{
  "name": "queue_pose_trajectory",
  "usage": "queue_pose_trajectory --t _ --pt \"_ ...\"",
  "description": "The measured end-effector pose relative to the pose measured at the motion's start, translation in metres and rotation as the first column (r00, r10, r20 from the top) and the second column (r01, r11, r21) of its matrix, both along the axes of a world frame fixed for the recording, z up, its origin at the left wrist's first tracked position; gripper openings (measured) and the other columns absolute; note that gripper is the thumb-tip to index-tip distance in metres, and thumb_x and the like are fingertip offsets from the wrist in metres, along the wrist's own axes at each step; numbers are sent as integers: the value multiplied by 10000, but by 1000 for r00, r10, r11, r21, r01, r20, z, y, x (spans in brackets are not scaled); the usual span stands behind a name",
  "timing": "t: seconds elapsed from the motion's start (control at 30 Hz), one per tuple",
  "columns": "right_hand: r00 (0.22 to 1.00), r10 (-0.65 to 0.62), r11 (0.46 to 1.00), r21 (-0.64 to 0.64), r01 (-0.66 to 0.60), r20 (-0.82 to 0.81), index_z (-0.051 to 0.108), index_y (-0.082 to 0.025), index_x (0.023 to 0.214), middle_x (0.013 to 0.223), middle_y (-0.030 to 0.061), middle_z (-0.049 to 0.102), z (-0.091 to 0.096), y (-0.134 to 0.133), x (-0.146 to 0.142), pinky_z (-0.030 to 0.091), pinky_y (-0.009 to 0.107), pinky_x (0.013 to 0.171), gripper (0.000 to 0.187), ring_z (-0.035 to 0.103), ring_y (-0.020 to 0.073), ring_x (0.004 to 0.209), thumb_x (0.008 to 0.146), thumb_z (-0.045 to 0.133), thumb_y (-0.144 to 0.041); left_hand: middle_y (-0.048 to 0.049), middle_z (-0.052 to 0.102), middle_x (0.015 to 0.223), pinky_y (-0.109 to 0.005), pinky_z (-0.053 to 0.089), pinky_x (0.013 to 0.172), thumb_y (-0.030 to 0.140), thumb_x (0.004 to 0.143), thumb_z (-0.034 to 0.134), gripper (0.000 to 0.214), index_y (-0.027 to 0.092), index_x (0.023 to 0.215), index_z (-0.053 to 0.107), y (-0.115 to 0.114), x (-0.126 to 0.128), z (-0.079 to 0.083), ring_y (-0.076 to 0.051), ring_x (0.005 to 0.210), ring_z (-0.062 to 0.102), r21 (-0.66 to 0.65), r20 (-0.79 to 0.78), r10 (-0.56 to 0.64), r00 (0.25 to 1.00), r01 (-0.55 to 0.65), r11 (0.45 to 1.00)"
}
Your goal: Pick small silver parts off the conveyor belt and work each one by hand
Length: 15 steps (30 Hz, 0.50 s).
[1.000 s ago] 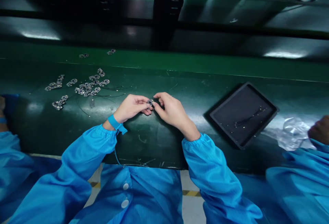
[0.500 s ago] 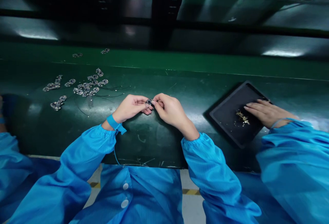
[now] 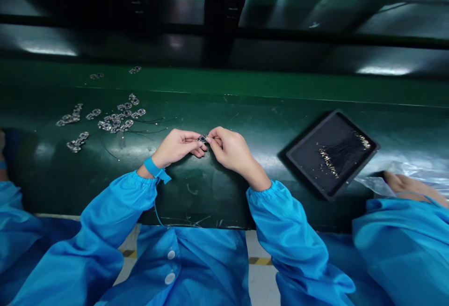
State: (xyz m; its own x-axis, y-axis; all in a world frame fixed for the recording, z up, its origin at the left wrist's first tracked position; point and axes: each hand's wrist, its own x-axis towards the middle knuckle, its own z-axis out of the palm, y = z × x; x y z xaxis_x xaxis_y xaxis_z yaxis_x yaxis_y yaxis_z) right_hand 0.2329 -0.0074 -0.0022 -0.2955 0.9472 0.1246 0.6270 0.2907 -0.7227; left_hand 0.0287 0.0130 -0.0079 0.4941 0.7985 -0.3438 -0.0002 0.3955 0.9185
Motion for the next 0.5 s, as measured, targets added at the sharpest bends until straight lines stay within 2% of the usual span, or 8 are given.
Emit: queue_pose_trajectory --t 0.17,0.3,0.43,0.5 --pt "1000 4 1000 -15 -4 16 642 -198 927 668 -15 607 -2 0 1 363 280 590 109 524 135 585 960 578 -279 -125 782 903 -257 643 718 134 890 696 131 60 993 729 0 0 -4 -156 718 768 -7 31 0 1000 0 1000" --pt "1000 15 999 -32 -15 -9 648 -199 916 626 -29 549 -2 -2 2 371 282 584 153 487 133 565 968 592 -331 -132 771 869 -281 644 695 183 882 730 217 67 1054 668 -1 1 -11 -183 715 768 -42 87 7 996 -3 999" --pt "999 -29 999 -20 29 -42 671 -205 899 653 -18 555 -2 5 8 390 282 586 216 497 142 588 958 608 -403 -103 753 969 -318 649 730 100 861 722 547 159 1337 459 -1 3 -18 -190 730 773 -104 216 143 966 -123 987" --pt "993 -106 993 45 108 -41 688 -205 887 747 21 626 -5 21 16 432 299 652 243 557 165 672 928 636 -438 -106 730 1027 -346 650 732 88 881 683 540 173 1344 417 0 4 -21 -189 715 771 -139 238 182 954 -152 979"
